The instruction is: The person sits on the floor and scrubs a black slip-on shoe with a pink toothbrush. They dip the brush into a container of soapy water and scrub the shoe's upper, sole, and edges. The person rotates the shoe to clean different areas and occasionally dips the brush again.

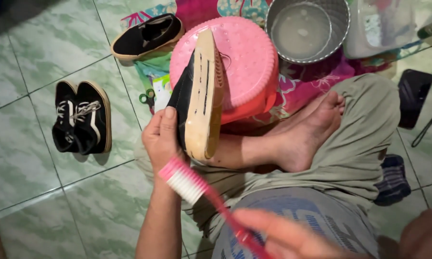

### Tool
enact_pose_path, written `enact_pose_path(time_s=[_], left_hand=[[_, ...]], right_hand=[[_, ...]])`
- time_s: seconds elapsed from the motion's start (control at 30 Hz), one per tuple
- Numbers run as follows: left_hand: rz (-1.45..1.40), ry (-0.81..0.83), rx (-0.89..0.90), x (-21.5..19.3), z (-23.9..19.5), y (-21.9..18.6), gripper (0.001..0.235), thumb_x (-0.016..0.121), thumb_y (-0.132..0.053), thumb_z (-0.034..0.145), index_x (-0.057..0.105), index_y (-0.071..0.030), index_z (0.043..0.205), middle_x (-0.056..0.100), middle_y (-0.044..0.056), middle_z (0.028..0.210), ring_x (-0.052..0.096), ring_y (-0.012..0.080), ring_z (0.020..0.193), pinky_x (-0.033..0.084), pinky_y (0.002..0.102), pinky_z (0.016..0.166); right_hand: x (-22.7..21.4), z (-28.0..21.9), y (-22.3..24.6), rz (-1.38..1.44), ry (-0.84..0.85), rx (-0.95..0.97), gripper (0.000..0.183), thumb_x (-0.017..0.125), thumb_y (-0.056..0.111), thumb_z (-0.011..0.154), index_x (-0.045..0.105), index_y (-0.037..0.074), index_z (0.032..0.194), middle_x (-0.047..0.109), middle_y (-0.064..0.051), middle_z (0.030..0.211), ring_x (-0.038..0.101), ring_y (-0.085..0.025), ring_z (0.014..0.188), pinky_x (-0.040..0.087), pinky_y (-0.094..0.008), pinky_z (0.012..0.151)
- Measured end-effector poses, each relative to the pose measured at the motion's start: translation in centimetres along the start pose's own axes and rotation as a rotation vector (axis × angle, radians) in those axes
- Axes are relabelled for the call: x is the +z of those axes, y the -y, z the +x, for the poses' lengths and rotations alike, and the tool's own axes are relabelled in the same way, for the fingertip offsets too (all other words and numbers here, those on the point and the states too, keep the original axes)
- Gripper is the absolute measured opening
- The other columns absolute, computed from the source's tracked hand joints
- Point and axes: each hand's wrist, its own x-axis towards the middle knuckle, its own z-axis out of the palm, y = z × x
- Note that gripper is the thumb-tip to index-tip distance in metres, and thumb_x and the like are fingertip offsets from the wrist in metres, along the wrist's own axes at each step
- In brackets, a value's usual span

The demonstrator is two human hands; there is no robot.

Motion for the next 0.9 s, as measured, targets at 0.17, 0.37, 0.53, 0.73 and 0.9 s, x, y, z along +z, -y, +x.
enact_pose_path(time_s=[0.17, 0.37, 0.53, 0.73, 0.9], left_hand=[[0.091, 0.039, 0.061, 0.2, -0.1, -0.8, 0.031, 0.062, -0.027, 0.1, 0.054, -0.015, 0.072, 0.042, -0.01, 0.069, 0.036, 0.0046, 0.067, 0.031, 0.026, 0.057], [0.187, 0.115, 0.133, 0.4, -0.2, -0.8, 0.03, 0.061, -0.026, 0.102, 0.059, -0.013, 0.075, 0.045, -0.011, 0.073, 0.039, 0.0046, 0.071, 0.036, 0.024, 0.063], [0.202, 0.126, 0.158, 0.4, -0.4, -0.8, 0.027, 0.062, -0.028, 0.101, 0.069, -0.009, 0.083, 0.055, -0.01, 0.077, 0.047, 0.0042, 0.075, 0.042, 0.023, 0.067], [-0.009, 0.115, 0.095, 0.1, 0.5, 1.6, 0.023, 0.068, -0.019, 0.099, 0.077, -0.007, 0.083, 0.055, 0.003, 0.049, 0.051, 0.0075, 0.045, 0.044, 0.02, 0.036], [-0.031, 0.087, 0.065, -0.7, 0.9, 1.6, 0.023, 0.067, -0.018, 0.099, 0.078, -0.006, 0.083, 0.058, 0.005, 0.049, 0.051, 0.0079, 0.045, 0.044, 0.022, 0.036]], right_hand=[[-2.4, 0.8, 6.7, -0.612, -0.202, -0.347, 0.077, 0.062, 0.034, 0.095, 0.028, 0.028, 0.165, 0.056, -0.015, 0.084, 0.048, -0.015, 0.063, 0.037, -0.024, 0.053], [-2.7, 4.0, 7.5, -1.924, -0.569, -0.98, 0.045, 0.054, 0.005, 0.094, 0.063, 0.011, 0.137, 0.066, -0.002, 0.106, 0.067, -0.015, 0.084, 0.052, -0.028, 0.08], [-3.8, 6.3, 8.3, -2.175, -0.427, -1.193, 0.056, 0.06, -0.009, 0.083, 0.068, 0.016, 0.133, 0.061, 0.003, 0.082, 0.056, -0.015, 0.06, 0.043, -0.03, 0.05], [-7.2, 11.1, 12.4, -2.038, -0.482, -1.437, 0.041, 0.066, -0.002, 0.092, 0.08, 0.019, 0.123, 0.061, -0.002, 0.07, 0.062, -0.021, 0.059, 0.051, -0.032, 0.057], [-4.5, 9.2, 8.4, -1.848, -0.328, -1.47, 0.041, 0.065, -0.003, 0.078, 0.081, 0.015, 0.111, 0.063, -0.007, 0.066, 0.064, -0.028, 0.054, 0.053, -0.029, 0.054]])
